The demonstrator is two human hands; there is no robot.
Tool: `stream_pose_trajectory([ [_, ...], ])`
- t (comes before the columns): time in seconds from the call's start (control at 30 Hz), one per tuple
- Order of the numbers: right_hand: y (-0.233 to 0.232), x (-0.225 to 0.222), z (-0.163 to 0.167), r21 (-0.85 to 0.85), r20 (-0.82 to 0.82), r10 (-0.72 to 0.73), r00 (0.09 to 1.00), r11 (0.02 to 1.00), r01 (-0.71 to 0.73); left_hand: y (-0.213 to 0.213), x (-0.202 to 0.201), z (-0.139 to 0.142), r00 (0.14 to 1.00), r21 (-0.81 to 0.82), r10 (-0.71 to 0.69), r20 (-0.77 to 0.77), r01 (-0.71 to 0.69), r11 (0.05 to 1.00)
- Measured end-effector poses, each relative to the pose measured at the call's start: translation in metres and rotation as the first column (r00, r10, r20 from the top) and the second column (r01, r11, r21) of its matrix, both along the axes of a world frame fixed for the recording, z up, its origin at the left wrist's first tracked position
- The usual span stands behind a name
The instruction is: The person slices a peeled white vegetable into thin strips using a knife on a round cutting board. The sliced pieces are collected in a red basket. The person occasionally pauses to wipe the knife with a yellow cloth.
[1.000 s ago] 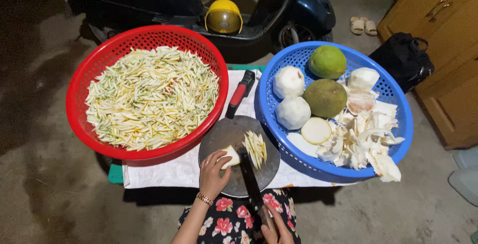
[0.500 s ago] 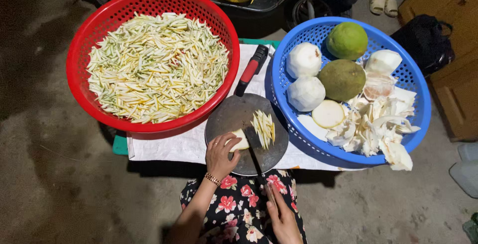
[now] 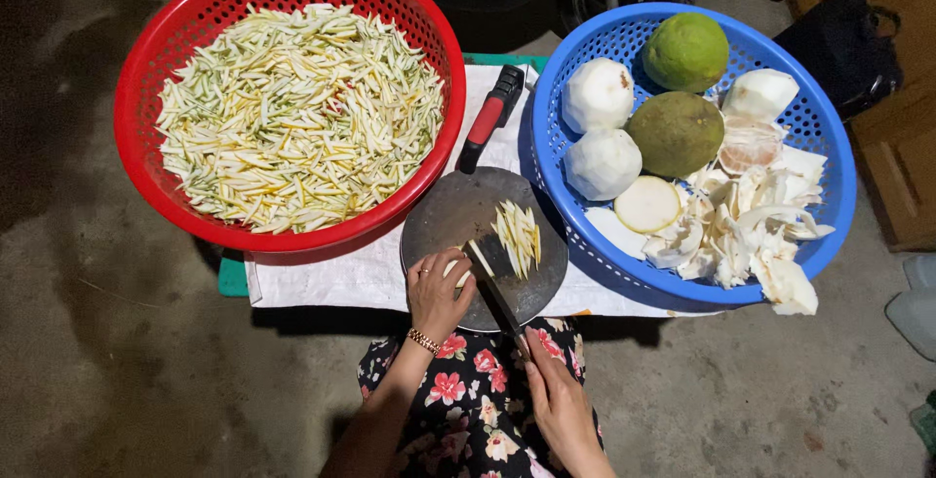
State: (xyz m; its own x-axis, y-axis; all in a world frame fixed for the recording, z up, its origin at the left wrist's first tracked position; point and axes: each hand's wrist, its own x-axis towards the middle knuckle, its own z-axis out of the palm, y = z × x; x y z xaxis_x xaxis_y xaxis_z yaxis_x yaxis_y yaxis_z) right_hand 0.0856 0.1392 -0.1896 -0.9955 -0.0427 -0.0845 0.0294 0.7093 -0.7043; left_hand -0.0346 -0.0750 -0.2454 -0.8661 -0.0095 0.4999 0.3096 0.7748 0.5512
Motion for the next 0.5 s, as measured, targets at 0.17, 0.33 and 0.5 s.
stream_pose_trajectory([
  [0.17, -0.001, 0.002, 0.005, 0.09, 0.08, -0.025, 0.996, 0.996, 0.017, 0.001, 0.001, -0.001, 1.0, 0.006, -0.003, 0.002, 0.003, 1.0],
  [0.33, -0.006, 0.0, 0.003, 0.272, 0.089, -0.032, 0.995, 0.962, 0.007, 0.003, -0.001, -0.003, 1.0, 0.0, 0.0, 0.008, 0.0, 1.0],
  [0.5, -0.022, -0.032, -0.017, 0.299, 0.078, 0.0, 0.997, 0.954, -0.024, 0.003, -0.001, -0.005, 1.0, -0.007, -0.009, 0.022, 0.009, 1.0],
])
